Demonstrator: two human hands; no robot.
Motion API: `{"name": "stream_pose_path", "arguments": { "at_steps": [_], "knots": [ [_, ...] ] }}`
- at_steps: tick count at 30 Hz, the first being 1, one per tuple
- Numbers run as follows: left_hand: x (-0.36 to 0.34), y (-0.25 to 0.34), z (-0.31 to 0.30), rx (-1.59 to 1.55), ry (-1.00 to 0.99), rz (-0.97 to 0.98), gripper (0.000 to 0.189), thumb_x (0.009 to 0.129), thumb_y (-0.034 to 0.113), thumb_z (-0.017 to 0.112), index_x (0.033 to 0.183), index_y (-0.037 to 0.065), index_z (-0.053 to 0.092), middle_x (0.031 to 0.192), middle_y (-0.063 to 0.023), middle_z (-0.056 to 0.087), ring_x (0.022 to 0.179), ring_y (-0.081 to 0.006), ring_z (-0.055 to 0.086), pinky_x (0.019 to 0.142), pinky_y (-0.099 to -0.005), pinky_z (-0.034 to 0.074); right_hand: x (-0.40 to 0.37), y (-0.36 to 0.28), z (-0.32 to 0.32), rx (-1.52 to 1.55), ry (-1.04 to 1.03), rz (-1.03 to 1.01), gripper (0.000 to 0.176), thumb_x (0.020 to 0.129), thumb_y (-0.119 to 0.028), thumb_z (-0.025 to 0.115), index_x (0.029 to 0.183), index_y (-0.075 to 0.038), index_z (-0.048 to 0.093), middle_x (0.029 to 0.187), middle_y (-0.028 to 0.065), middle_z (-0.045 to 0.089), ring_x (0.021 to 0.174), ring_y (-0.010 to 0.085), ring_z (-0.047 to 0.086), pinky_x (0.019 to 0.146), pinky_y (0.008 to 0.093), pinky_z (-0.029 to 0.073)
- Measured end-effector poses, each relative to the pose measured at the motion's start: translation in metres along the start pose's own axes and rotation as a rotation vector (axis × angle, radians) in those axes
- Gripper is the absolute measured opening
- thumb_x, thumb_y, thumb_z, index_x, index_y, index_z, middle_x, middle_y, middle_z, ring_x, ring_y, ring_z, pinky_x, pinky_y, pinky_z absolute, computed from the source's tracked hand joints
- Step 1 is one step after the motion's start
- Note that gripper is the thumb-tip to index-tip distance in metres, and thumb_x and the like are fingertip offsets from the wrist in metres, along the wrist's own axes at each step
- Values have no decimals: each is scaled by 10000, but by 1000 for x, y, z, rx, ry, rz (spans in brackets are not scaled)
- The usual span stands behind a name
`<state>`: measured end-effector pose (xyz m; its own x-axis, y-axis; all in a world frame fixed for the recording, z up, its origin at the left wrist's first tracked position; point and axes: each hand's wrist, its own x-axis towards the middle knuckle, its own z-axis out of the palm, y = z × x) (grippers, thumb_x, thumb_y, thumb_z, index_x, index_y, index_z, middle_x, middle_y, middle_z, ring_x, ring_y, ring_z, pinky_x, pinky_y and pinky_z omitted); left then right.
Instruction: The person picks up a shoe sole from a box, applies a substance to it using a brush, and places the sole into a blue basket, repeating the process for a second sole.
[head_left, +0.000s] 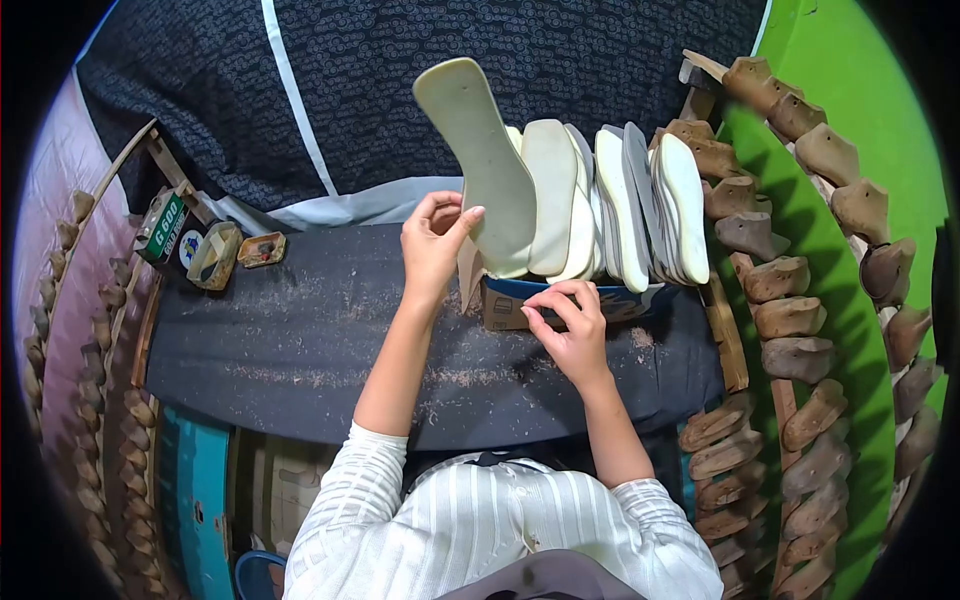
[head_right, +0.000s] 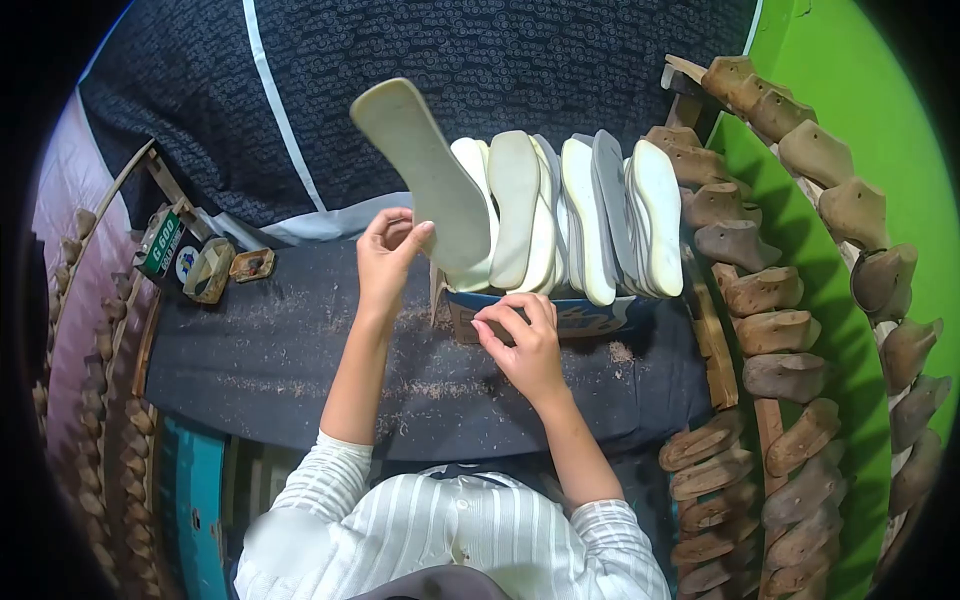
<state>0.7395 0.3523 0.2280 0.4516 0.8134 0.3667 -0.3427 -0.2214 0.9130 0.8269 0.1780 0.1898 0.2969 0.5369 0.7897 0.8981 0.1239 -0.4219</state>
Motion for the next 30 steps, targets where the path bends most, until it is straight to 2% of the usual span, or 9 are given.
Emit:
{"name": "stream_pose_path", "arguments": {
  "at_steps": [4,6,8,11,14,19,25,28,30],
  "knots": [
    [-18,-4,-12,-105,72,170,155,781,-5,673,910,-8,586,849,-51,657,805,-79,600,725,-220,473,2,-7,-3,126,-36,57,133,717,-103,714,836,-81,658,823,48,569,811,224,556,751,330,434],
    [-33,-15,-22,27,133,221,139,772,-42,649,898,2,611,860,-44,666,830,-87,607,748,-244,480,1,-14,-1,414,-41,270,84,792,-99,659,866,-61,652,832,67,586,795,189,571,746,284,446],
    [-50,-9,-25,100,134,363,126,730,-68,645,826,14,640,878,-44,679,862,-117,619,761,-277,481,-7,-7,4,764,-231,560,312,940,-277,487,1046,-6,600,982,69,628,865,132,586,795,271,452],
    [-72,-9,-39,477,192,607,186,643,-52,696,770,78,657,873,-49,682,908,-210,629,765,-317,470,-7,-19,2,1337,-376,994,639,946,-514,284,1159,36,530,989,136,635,881,178,624,796,283,499],
    [-92,-7,-57,733,189,810,164,648,17,726,759,121,661,873,-2,684,888,-199,632,777,-323,426,-9,-25,1,1640,-638,969,548,936,-450,395,1180,30,494,1029,168,618,844,212,641,747,316,530],
    [-118,-8,-87,962,245,788,149,679,83,731,796,136,658,917,10,680,985,-193,592,812,-323,384,-23,-45,18,1345,-767,918,399,919,-244,513,1231,-3,447,1034,156,615,863,215,640,763,326,519],
    [-148,-17,-141,957,499,234,152,732,185,716,867,136,665,948,-7,617,964,-222,535,874,-366,356,-43,-65,56,1234,-750,853,378,903,-161,545,1229,-1,441,1025,138,616,862,207,635,771,326,516],
    [-160,-17,-166,1247,527,123,121,742,212,709,841,155,669,1044,-5,590,1019,-221,507,862,-398,355,-47,-77,77,1095,-690,730,356,900,-129,547,1217,6,459,1027,112,613,870,186,626,786,317,501],
    [-164,-18,-187,1155,527,64,109,742,242,708,791,155,663,1080,0,563,1034,-221,492,849,-416,351,-39,-95,83,1119,-749,823,331,894,-89,552,1201,12,480,1040,87,612,886,143,605,803,287,477]
  ]
}}
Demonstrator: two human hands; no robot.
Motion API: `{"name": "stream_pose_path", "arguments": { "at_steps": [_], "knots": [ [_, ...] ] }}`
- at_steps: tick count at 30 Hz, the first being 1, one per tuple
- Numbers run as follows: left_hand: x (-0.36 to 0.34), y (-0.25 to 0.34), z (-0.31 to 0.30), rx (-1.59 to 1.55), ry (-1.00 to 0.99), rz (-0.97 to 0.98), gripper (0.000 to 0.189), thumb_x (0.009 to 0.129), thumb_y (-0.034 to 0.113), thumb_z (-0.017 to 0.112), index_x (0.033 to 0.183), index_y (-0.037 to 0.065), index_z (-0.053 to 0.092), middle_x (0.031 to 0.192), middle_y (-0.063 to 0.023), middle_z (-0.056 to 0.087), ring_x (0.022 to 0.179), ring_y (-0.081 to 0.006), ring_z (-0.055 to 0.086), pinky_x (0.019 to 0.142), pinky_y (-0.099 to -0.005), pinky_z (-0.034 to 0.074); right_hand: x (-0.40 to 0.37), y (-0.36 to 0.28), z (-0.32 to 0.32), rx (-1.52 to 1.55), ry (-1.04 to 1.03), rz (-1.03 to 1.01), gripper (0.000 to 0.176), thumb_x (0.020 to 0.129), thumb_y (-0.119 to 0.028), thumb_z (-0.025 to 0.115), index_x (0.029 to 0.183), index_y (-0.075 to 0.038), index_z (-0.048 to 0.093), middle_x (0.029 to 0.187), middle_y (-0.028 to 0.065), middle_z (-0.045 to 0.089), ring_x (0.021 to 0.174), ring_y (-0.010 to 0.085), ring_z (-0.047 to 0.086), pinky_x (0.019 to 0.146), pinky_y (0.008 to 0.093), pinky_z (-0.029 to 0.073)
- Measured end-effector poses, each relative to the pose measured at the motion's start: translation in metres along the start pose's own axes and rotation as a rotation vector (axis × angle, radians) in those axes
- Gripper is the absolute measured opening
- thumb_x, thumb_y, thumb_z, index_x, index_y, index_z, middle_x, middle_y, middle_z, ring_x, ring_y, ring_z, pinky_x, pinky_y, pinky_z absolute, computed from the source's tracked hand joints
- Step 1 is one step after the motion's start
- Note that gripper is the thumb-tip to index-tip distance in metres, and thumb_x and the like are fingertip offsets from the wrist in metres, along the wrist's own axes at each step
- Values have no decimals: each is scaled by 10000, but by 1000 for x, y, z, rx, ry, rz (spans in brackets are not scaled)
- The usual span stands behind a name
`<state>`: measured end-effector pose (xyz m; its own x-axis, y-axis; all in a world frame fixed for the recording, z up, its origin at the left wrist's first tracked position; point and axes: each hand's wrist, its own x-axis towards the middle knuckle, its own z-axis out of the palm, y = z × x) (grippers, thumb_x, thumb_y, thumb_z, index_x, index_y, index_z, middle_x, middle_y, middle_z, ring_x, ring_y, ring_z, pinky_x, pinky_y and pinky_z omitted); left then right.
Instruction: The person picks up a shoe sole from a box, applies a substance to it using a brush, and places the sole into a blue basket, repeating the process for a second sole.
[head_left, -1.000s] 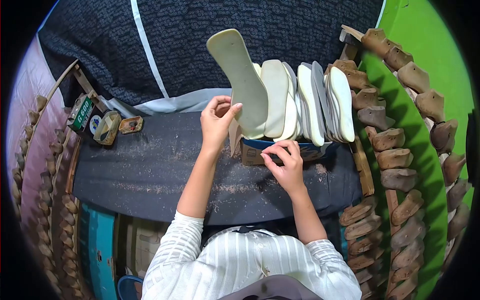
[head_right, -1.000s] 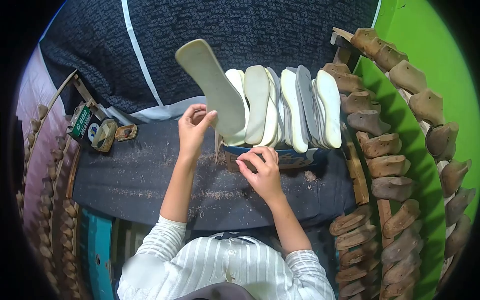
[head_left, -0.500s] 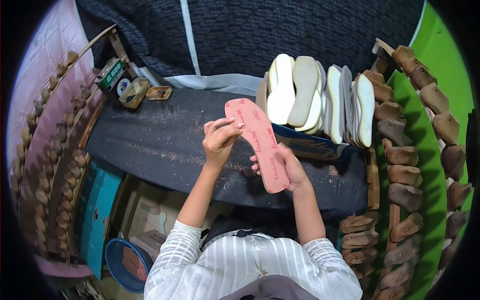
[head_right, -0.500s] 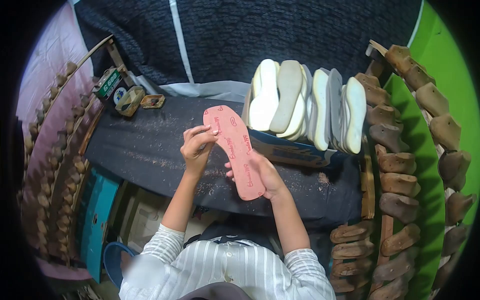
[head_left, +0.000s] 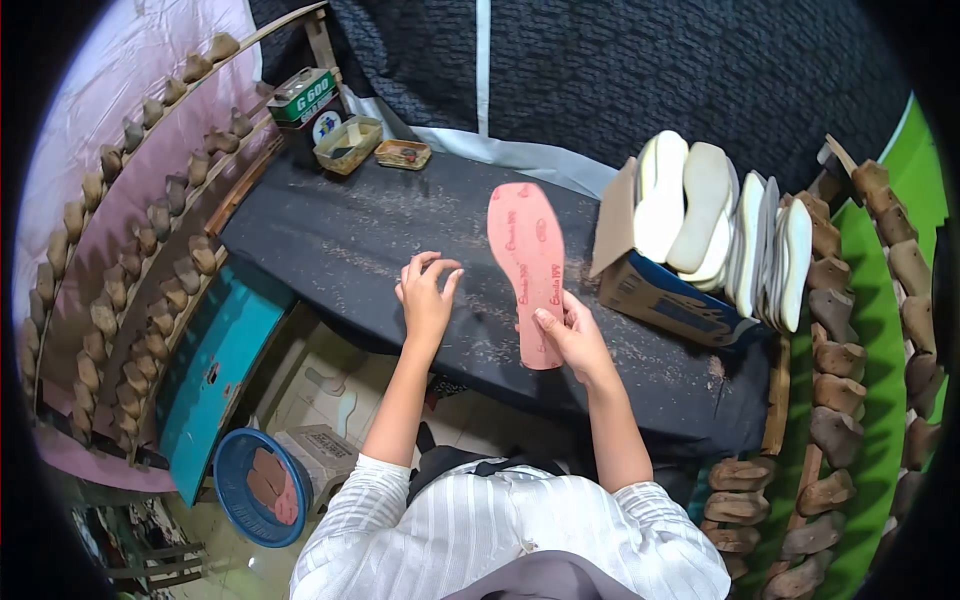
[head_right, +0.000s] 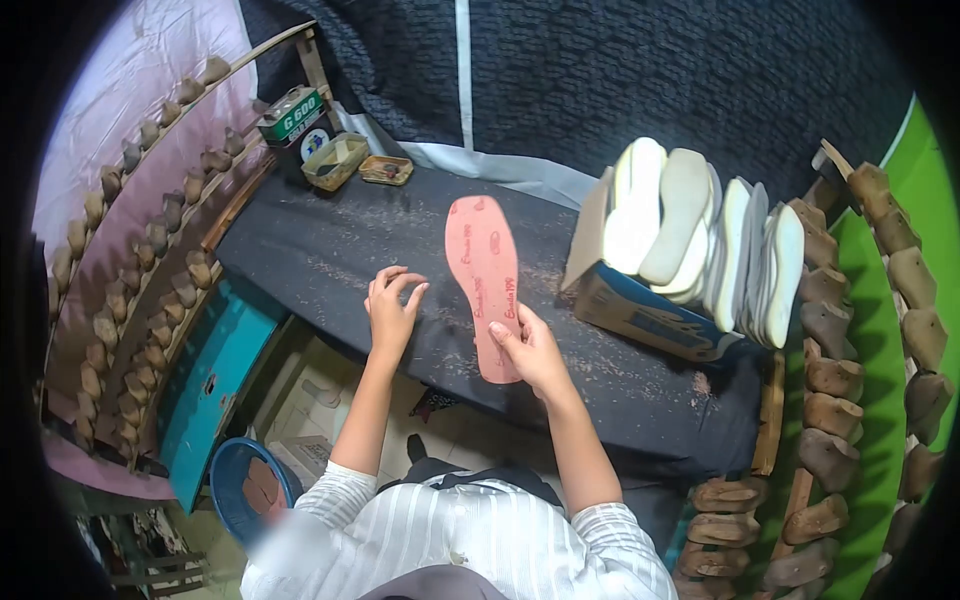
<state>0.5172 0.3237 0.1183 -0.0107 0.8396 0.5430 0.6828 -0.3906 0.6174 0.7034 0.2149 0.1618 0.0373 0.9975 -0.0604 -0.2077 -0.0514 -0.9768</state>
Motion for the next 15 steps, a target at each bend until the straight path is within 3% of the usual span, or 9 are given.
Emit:
{"name": "stream_pose_path", "arguments": {
  "at_steps": [1,4,7,8,10,11,12,14,15],
  "knots": [
    [3,-6,-8,11,-37,-20,114,736,243,712,789,154,665,1053,2,566,1022,-219,495,850,-410,351,7,4,10,-107,35,-32,322,891,-88,557,1191,8,492,1038,82,616,895,127,593,807,273,469],
    [16,-32,-28,8,-74,-43,132,725,248,721,785,144,667,984,0,570,992,-218,503,848,-408,351,23,8,43,-33,15,2,325,884,-91,572,1185,9,503,1046,76,617,915,119,582,826,267,456],
    [34,-68,-50,-199,-92,-24,143,758,244,700,808,112,673,916,-41,600,921,-252,544,807,-362,403,47,21,81,-74,5,-38,343,877,-103,589,1191,9,510,1051,73,618,927,117,575,846,272,449],
    [41,-77,-61,-377,-206,-116,228,860,282,606,862,62,668,925,-66,610,922,-226,562,813,-323,419,55,25,97,-68,-4,-46,343,877,-103,589,1191,9,510,1051,73,618,927,117,575,846,272,449],
    [48,-101,-70,-733,-311,-268,345,940,329,482,985,22,632,957,-70,605,950,-182,558,842,-304,409,69,33,127,-39,-29,-68,359,868,-117,608,1192,9,519,1060,68,617,941,114,568,862,273,441],
    [51,-98,-89,-864,-429,-276,411,959,372,429,1139,22,548,1011,-61,587,979,-152,536,852,-294,402,76,39,143,-27,-47,-58,362,858,-135,628,1179,5,534,1065,65,618,937,112,567,860,274,441],
    [52,-104,-100,-938,-497,-423,436,950,380,447,1225,43,474,1083,-55,572,1012,-155,527,870,-299,404,83,44,159,-25,-93,-55,364,852,-149,640,1168,3,542,1045,56,622,919,105,569,843,269,449],
    [52,-127,-102,-1330,-528,-550,448,934,388,482,1212,36,470,1124,-68,556,1045,-152,514,886,-319,408,96,58,190,-26,-160,-36,336,850,-156,644,1137,-2,561,1003,28,626,875,82,565,804,253,451],
    [52,-139,-103,-1313,-485,-657,427,919,375,518,1177,35,488,1110,-67,564,1029,-141,529,880,-317,423,101,64,204,-94,-159,-24,323,857,-164,638,1131,-5,568,987,20,626,857,74,565,782,248,457]
  ]
}}
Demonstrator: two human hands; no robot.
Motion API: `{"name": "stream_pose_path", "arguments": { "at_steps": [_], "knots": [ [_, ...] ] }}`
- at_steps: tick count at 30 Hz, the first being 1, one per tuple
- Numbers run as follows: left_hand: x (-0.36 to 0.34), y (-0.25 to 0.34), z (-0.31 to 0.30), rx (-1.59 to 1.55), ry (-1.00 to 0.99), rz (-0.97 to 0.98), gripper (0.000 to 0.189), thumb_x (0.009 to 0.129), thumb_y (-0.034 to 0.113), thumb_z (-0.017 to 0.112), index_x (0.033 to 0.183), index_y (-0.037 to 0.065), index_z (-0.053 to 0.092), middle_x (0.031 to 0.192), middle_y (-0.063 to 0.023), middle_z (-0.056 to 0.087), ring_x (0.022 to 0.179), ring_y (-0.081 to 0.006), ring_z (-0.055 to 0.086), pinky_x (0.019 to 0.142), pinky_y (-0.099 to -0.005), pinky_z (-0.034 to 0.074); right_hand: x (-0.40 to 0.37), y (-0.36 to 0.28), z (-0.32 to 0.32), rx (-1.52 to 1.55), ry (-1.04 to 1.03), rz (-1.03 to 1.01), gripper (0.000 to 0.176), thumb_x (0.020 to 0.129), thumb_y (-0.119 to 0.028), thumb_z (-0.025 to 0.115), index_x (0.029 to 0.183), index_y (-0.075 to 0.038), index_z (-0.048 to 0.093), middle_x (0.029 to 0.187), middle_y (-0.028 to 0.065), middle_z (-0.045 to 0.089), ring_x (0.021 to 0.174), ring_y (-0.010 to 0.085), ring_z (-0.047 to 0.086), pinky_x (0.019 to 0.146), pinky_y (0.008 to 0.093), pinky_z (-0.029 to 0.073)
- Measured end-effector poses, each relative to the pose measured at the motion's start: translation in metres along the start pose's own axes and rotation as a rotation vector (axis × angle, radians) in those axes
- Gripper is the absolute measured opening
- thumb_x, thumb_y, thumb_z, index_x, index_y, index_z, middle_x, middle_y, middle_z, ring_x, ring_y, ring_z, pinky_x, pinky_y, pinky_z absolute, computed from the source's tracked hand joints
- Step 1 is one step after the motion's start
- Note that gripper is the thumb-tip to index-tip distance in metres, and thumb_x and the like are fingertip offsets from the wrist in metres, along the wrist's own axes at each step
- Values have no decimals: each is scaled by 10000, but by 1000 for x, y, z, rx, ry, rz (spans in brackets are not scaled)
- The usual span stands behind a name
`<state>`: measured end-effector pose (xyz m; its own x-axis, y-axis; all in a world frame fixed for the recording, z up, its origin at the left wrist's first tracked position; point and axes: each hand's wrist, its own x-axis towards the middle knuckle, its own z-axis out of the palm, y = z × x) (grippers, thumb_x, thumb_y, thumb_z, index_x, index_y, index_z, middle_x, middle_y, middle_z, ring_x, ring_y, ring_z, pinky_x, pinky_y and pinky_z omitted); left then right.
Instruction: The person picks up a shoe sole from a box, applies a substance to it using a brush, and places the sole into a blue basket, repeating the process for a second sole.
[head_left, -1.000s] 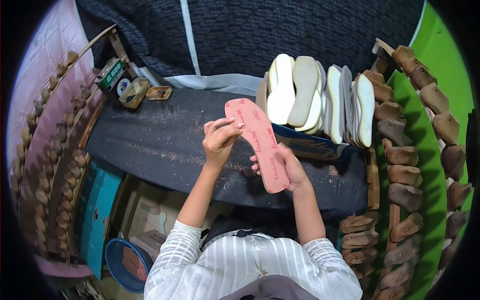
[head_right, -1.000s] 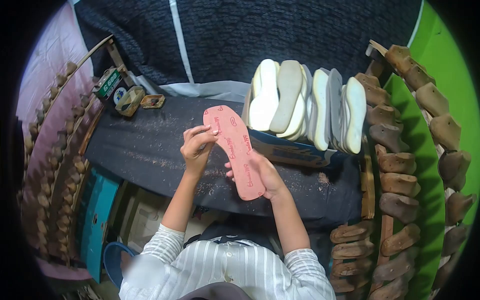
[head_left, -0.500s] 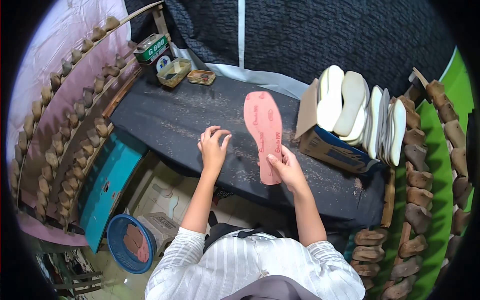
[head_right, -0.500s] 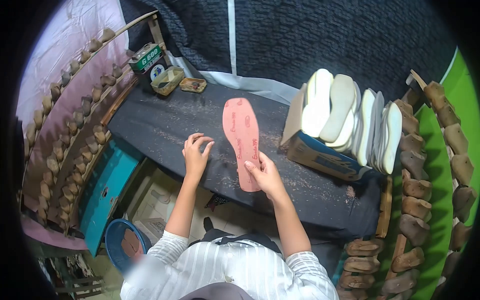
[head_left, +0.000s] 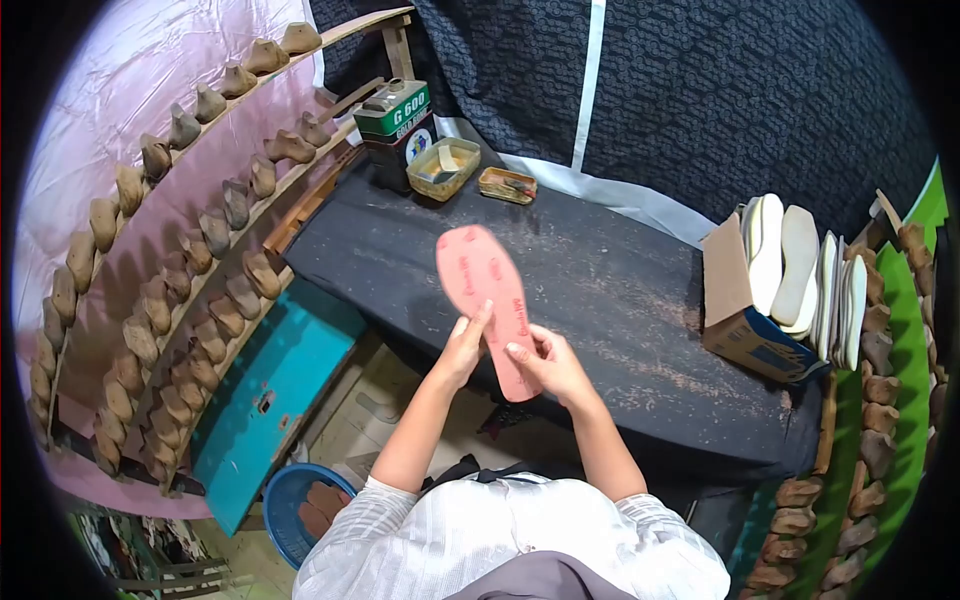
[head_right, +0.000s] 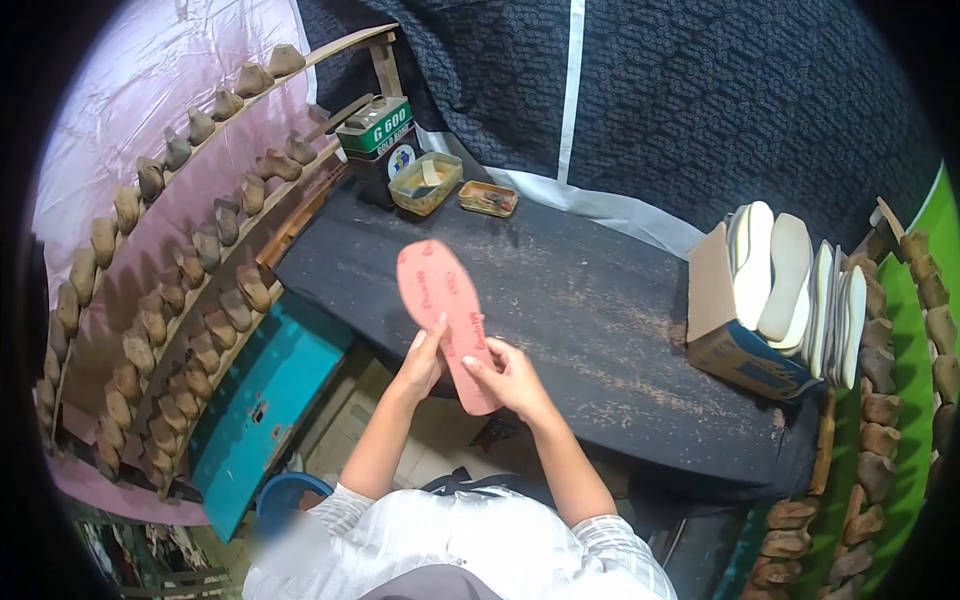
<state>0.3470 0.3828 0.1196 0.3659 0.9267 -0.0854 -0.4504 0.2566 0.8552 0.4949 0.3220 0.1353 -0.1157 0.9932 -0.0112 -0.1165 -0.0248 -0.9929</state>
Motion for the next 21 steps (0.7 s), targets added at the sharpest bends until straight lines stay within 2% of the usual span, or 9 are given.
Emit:
{"name": "stream_pose_path", "arguments": {
  "at_steps": [1,3,7,10,12,13,15,16,21],
  "knots": [
    [2,7,-6,38,-27,41,414,908,357,544,1155,28,499,1081,-68,578,990,-134,555,847,-300,448,7,5,12,-66,16,-14,314,870,-182,626,1122,-3,571,978,23,625,854,73,564,766,245,461],
    [7,18,-19,95,61,69,463,913,313,516,1227,-15,425,1103,-162,581,1004,-234,580,877,-361,477,19,14,25,-205,35,2,311,880,-201,614,1111,3,569,975,25,622,863,74,562,768,243,458],
    [21,39,-38,-124,-46,84,453,862,221,475,1221,-50,425,1144,-187,554,1000,-297,584,874,-433,479,42,17,21,-361,172,-81,301,856,-256,625,1073,-55,575,892,49,636,795,112,584,723,274,476],
    [40,40,-51,-157,-114,90,500,840,262,450,1227,-52,419,1151,-188,547,992,-314,585,853,-460,488,77,28,-8,-301,311,-70,321,838,-232,638,1091,-61,537,880,46,615,767,114,586,695,274,476],
    [50,36,-57,-256,-96,27,562,837,363,389,1242,-26,418,1129,-192,556,901,-315,612,775,-463,521,108,36,-30,-281,396,-84,381,833,-226,643,1143,-67,489,870,44,605,750,112,583,680,267,474],
    [52,35,-58,-263,-90,22,562,837,363,389,1242,-26,418,1129,-192,556,901,-315,612,775,-463,521,124,41,-41,-289,441,-106,416,829,-222,647,1169,-69,463,861,42,599,741,111,581,673,263,473],
    [62,38,-60,-338,-142,33,623,846,455,306,1260,2,417,1099,-180,580,799,-311,628,690,-435,538,160,48,-59,-279,520,-142,513,801,-191,678,1221,-72,407,915,69,573,734,125,586,670,272,483],
    [68,36,-60,-328,-73,-3,706,852,555,203,1259,24,425,1101,-189,580,723,-290,623,626,-421,540,176,50,-64,-314,567,-147,536,793,-193,685,1234,-81,400,928,74,569,738,130,588,671,278,487],
    [88,35,-64,-346,-121,12,821,839,668,127,1237,23,445,1093,-190,586,705,-270,621,604,-396,537,253,55,-88,-409,657,-148,618,771,-203,709,1284,-117,377,960,89,570,744,141,594,674,285,494]
  ]
}}
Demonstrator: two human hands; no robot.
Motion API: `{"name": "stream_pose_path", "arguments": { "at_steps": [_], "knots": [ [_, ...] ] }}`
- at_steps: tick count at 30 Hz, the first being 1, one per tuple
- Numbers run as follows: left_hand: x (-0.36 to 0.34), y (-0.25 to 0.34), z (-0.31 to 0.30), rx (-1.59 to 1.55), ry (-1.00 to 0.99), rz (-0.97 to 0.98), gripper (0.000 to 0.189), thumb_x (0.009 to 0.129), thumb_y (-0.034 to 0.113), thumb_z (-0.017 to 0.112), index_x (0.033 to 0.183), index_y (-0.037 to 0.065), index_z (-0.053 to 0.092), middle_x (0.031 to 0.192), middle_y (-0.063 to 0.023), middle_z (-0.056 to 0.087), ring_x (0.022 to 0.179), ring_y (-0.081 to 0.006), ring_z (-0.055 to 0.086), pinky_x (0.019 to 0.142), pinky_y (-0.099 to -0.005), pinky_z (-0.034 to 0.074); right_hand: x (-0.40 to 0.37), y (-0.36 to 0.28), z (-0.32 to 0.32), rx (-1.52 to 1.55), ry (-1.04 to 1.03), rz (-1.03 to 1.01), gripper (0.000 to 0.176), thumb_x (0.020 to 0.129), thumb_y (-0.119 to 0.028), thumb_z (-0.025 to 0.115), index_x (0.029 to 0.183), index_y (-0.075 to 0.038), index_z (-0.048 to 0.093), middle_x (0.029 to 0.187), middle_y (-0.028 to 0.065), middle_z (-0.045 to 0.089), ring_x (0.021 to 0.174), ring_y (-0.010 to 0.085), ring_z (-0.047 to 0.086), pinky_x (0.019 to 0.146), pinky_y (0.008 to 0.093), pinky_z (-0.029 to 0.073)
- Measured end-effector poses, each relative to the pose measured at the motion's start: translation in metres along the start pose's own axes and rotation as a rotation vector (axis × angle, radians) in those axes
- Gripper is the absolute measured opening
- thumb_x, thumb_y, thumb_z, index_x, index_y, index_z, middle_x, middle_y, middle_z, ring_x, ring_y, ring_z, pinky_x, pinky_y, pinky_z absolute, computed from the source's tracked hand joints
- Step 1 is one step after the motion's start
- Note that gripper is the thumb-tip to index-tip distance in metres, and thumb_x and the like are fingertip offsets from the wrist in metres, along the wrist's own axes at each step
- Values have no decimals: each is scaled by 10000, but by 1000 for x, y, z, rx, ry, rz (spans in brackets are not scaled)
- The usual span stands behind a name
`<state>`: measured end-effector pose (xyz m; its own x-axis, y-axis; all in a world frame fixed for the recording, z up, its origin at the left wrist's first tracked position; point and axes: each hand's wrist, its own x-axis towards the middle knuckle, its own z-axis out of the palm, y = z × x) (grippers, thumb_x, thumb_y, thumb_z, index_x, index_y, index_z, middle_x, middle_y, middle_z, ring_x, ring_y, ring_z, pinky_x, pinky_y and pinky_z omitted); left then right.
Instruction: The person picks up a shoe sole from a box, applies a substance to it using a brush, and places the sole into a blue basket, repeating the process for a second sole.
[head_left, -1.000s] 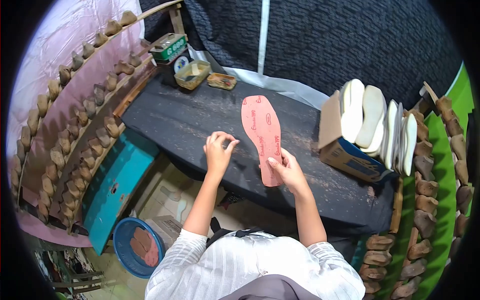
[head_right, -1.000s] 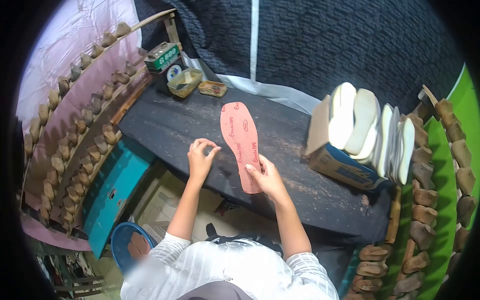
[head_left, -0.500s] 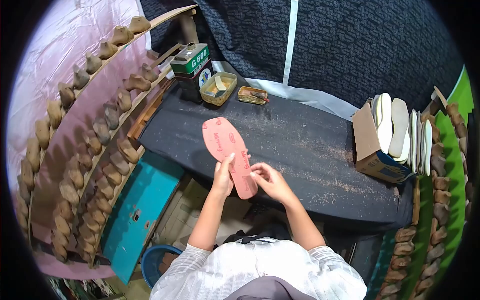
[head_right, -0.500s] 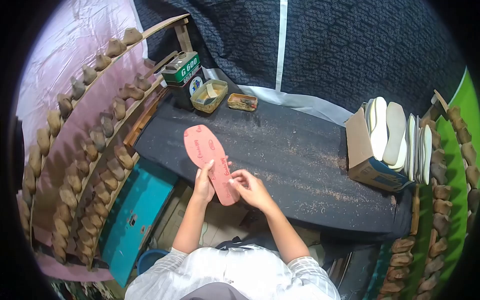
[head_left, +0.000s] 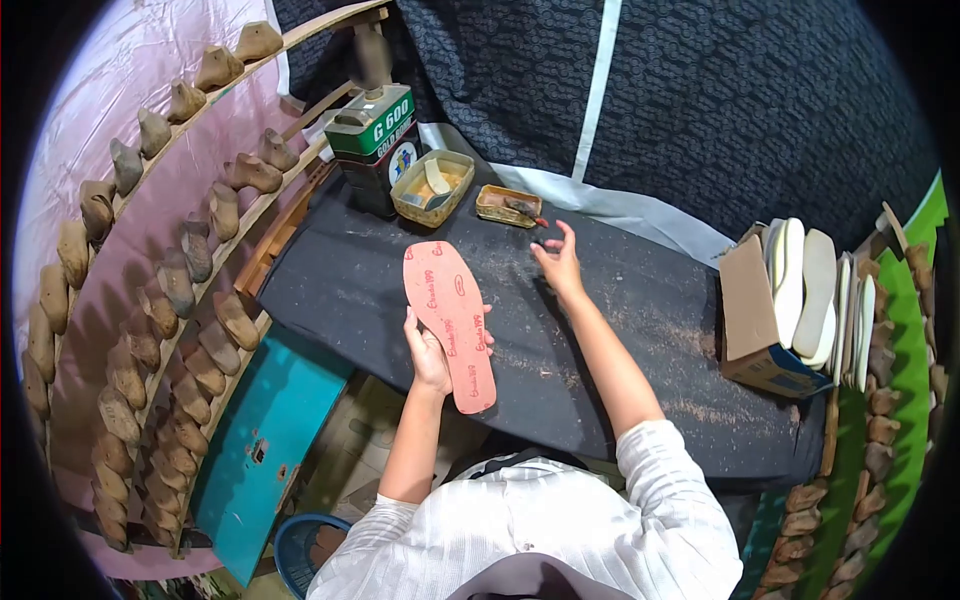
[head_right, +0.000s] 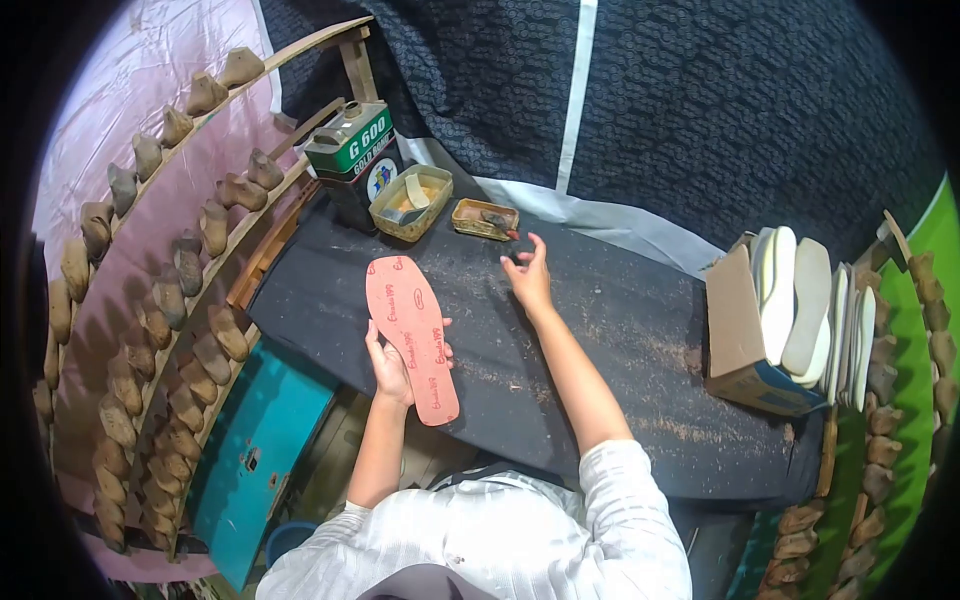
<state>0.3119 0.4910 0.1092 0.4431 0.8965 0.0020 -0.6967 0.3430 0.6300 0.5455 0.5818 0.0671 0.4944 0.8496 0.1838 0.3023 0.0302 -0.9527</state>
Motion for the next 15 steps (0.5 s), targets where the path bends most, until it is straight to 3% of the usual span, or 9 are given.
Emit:
{"name": "stream_pose_path", "arguments": {
  "at_steps": [2,6,7,11,15],
  "knots": [
    [3,-2,-3,23,16,2,848,834,693,112,1230,24,450,1087,-190,589,698,-264,620,594,-388,536,28,17,15,62,-31,8,662,757,-212,727,1309,-140,369,984,89,577,742,140,593,677,278,493],
    [12,-1,-4,29,20,11,842,843,688,99,1218,25,459,1073,-191,596,689,-249,620,583,-377,533,57,24,29,115,-56,1,531,780,-182,724,1252,-158,482,1031,91,575,765,117,569,640,241,482],
    [14,-1,-5,25,20,13,837,848,683,96,1215,25,460,1069,-192,597,688,-246,620,584,-374,533,56,21,33,64,41,-118,384,790,-197,714,1146,-133,585,955,98,622,764,135,590,670,256,492],
    [30,-3,-7,44,-20,29,818,861,668,96,1214,26,459,1061,-192,599,687,-241,619,583,-367,531,58,2,28,-104,44,-231,263,817,-202,678,1049,-86,639,805,105,664,729,149,624,689,271,497],
    [43,-4,-1,71,-29,-1,800,873,654,97,1214,28,457,1051,-189,602,682,-238,619,574,-359,526,57,-9,21,-102,73,-423,258,822,-168,664,1063,-80,631,873,114,666,744,166,640,694,283,503]
  ]
}}
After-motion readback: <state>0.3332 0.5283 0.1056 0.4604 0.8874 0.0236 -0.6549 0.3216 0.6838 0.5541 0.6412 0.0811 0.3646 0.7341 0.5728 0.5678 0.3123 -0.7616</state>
